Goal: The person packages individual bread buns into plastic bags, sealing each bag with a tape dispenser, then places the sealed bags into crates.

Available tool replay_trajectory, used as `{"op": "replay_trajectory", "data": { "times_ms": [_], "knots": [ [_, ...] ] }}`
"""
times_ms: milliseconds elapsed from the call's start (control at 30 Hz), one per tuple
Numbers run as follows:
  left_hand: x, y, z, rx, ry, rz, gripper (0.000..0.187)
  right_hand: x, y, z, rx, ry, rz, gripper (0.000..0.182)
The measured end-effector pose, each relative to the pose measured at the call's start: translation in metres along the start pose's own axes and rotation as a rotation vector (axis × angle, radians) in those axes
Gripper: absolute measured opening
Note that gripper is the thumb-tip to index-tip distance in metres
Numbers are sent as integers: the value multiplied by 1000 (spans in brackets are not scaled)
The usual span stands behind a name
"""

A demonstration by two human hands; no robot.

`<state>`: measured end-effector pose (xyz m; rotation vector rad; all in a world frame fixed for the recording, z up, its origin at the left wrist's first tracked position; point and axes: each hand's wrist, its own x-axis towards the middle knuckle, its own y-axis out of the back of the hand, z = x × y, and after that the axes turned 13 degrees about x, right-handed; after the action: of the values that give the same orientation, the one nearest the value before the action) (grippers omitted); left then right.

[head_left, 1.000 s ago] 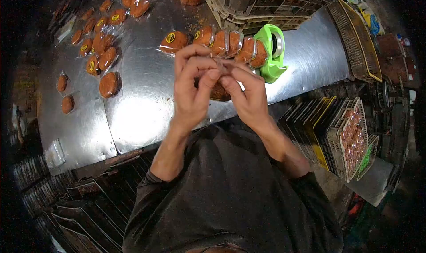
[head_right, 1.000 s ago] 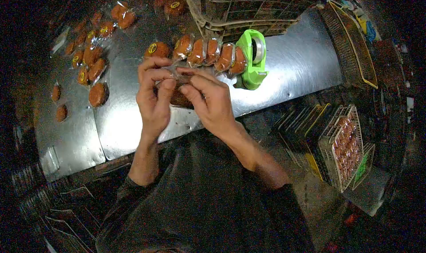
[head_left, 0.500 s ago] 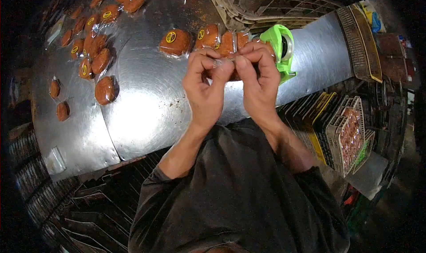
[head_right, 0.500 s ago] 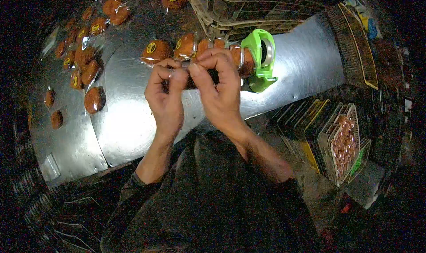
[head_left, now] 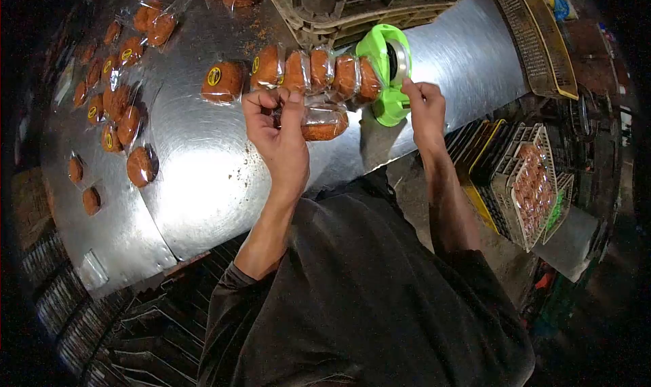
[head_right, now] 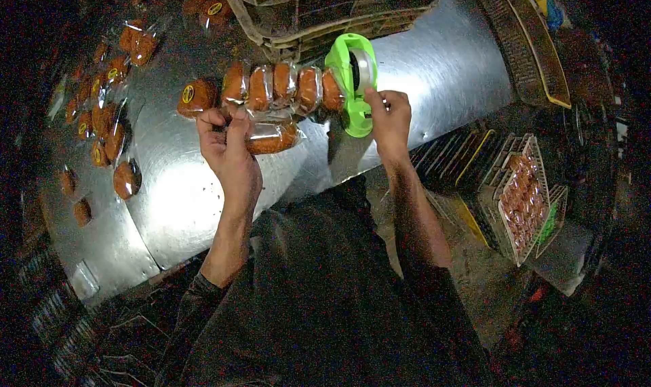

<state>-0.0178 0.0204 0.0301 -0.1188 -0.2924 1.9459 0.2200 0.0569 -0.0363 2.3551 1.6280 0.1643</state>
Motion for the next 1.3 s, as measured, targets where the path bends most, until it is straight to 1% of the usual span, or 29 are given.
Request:
{"op": "replay_trajectory", "data": {
  "times_ms": [100,133,233,267,300,367,400,433,500,567,600,633,667,700,733,767,800,833,900,967,1000,1033,1067,1100,1167,1200,1233,1267,1300],
  "knots": [
    [-9,2,-6,48,7,-9,22,-31,11,-29,-88,259,52,37],
    [-9,4,-7,72,2,-16,22,-46,20,-19,-105,187,39,29],
    [-13,5,-13,178,10,27,21,-69,11,21,294,-213,47,29],
    [-16,6,-18,194,10,32,21,-77,-2,10,299,-214,-19,29],
    [-15,5,-27,207,-1,43,21,-88,-17,-19,433,-184,-110,28],
    [-17,4,-44,199,-8,74,21,-115,-47,-76,633,-46,-167,22],
    [-22,-1,-39,118,39,73,21,-122,-62,-79,607,66,-154,20],
    [-26,-7,-31,33,88,72,21,-122,-72,-73,319,294,-179,17],
    [-31,-11,-23,82,39,47,22,-118,-82,-69,292,304,-140,24],
    [-33,-1,-16,190,-33,-24,21,-116,-80,-79,595,110,-192,36],
    [-30,7,-12,268,-86,-96,21,-113,-75,-77,581,-26,-230,45],
    [-26,16,-8,344,-142,-169,21,-109,-68,-75,635,-221,-355,44],
    [-18,28,-2,226,-119,-305,18,-104,-63,-71,681,-419,-482,44],
    [-11,34,3,118,-36,-238,18,-101,-64,-70,722,-619,-609,43],
    [-4,41,8,12,48,-169,19,-102,-71,-85,739,-598,-716,43],
    [5,51,10,-94,126,-92,20,-104,-84,-96,708,-598,-714,40],
    [16,69,8,-200,285,-41,27,-103,-105,-87,694,-436,-659,38],
    [17,96,19,-526,497,-89,39,-102,-124,-78,681,-276,-607,36],
    [15,131,14,-322,422,-39,53,-97,-150,-98,577,-188,-810,36],
    [27,168,18,-131,318,-12,53,-77,-186,-116,223,77,-982,47],
    [43,182,21,-27,256,56,50,-68,-209,-119,-52,229,-968,51],
    [62,194,19,185,132,57,51,-59,-234,-122,-326,382,-934,55],
    [87,210,2,516,-29,131,52,-48,-257,-126,-598,540,-874,59],
    [110,222,-20,846,-189,204,54,-38,-277,-113,-678,593,-877,62],
    [146,222,-45,915,-278,104,58,-15,-310,-79,-841,694,-861,69],
    [167,222,-67,913,-321,8,60,-5,-312,-90,-896,690,-926,70],
    [170,202,-65,1021,-262,0,58,7,-308,-110,-954,685,-992,71],
    [177,184,-73,1037,-288,-30,57,18,-302,-127,-1014,678,-1061,72],
    [179,169,-82,1055,-304,-68,56,25,-292,-137,-957,543,-1104,74]
  ]
}}
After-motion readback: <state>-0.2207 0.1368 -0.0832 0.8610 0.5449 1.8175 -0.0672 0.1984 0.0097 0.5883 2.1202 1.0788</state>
